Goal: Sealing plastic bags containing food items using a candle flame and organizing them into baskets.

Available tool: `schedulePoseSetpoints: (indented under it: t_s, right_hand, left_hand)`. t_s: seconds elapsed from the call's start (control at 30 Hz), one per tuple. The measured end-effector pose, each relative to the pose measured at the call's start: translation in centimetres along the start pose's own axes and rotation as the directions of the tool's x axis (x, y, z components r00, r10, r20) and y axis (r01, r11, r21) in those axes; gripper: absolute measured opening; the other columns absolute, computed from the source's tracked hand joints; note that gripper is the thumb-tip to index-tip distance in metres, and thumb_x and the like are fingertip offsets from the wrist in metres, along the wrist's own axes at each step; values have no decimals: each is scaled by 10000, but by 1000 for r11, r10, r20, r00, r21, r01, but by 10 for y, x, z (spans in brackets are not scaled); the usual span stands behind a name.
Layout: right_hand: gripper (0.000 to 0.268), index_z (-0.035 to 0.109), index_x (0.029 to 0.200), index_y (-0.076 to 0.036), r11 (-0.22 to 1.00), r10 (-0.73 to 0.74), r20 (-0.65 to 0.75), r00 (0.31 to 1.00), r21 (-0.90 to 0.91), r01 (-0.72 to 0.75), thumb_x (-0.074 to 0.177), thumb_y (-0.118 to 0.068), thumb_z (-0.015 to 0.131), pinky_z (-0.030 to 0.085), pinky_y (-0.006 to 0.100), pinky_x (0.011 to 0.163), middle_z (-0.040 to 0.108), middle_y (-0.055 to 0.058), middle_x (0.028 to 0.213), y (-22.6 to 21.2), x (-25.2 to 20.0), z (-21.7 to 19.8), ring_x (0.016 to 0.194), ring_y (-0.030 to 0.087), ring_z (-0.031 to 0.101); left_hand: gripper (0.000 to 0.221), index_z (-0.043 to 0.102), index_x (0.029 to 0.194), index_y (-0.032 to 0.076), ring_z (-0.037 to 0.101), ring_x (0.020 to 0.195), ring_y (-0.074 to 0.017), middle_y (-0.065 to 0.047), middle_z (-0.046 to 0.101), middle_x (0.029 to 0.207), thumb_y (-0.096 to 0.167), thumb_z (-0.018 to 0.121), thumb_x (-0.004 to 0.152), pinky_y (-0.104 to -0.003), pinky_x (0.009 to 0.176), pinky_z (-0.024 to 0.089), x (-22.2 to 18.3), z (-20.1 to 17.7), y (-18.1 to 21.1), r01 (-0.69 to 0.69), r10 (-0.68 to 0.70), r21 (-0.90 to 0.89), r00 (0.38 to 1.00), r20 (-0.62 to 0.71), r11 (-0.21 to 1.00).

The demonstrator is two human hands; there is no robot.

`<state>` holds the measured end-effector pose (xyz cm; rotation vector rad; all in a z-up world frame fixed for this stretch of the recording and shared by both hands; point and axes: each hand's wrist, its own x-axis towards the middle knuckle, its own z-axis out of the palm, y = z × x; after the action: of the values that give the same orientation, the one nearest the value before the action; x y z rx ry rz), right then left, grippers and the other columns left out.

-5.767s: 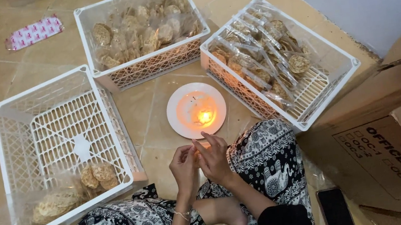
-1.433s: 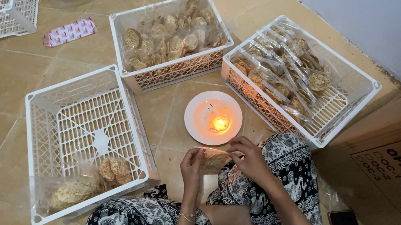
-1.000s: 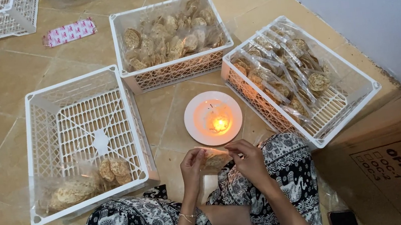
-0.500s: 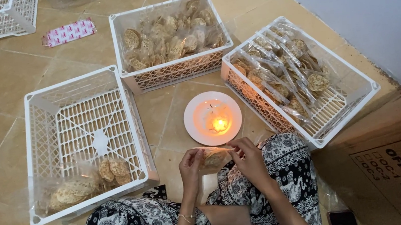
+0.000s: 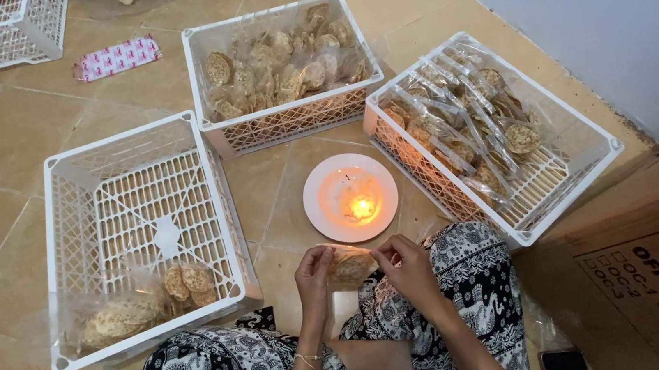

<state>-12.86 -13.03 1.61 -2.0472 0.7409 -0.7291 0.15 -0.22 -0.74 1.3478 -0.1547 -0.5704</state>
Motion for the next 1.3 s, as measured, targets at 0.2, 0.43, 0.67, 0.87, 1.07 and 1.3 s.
schedulePoseSetpoints:
  t_s: [0.2, 0.43, 0.67, 0.87, 1.07, 1.3]
  right_hand:
    - [39, 754, 881, -41, 999, 45, 66, 997, -4, -45, 895, -78, 759, 598, 369, 627, 658, 99, 675, -10, -1, -1, 678, 236, 701]
    - [69, 766, 928, -34, 996, 83, 99, 992, -41, -79, 903, -96, 748, 605, 363, 688, 679, 117, 751, -2, -4, 0, 797, 261, 719]
    - [68, 760, 887, -58, 996, 83, 86, 993, -43, -80, 895, -125, 758, 604, 363, 655, 673, 118, 698, -9, -6, -1, 736, 268, 716]
    - [67, 754, 927, -59, 994, 102, 101, 990, -48, -97, 901, -121, 749, 607, 343, 676, 682, 118, 709, 0, -7, 3, 753, 248, 723]
    - [85, 767, 947, -42, 992, 121, 107, 987, -50, -116, 910, -114, 739, 604, 348, 677, 685, 116, 705, -8, -8, 2, 737, 237, 716]
    - [107, 747, 840, -53, 996, 53, 13, 999, -68, -52, 930, -102, 719, 576, 334, 666, 608, 70, 643, 6, -7, 4, 692, 214, 664]
  left_hand:
    - [141, 762, 964, 60, 598, 915, -135, -65, 715, 913, 197, 740, 938, -320, 864, 497, -4, 1, 5, 4, -4, 16, 1000, 6, 1000]
    - [160, 765, 955, 64, 599, 921, -152, -79, 714, 910, 221, 737, 949, -335, 864, 492, -5, 2, 8, 8, -9, 24, 1000, 17, 1000]
    - [161, 762, 968, 60, 606, 938, -154, -81, 723, 934, 218, 744, 942, -350, 876, 497, -2, 1, 1, 27, -27, 20, 999, 28, 999]
    - [147, 759, 964, 61, 616, 942, -150, -76, 725, 932, 205, 752, 933, -339, 888, 501, 2, -1, -4, 25, -25, 4, 1000, 17, 1000]
    - [147, 759, 962, 57, 630, 937, -153, -85, 732, 932, 200, 753, 932, -344, 884, 509, 0, 0, -2, 34, -34, -1, 999, 9, 999]
    - [128, 752, 957, 53, 620, 922, -142, -62, 705, 914, 179, 746, 933, -325, 876, 506, -7, 7, 7, 39, -39, -39, 999, 0, 998]
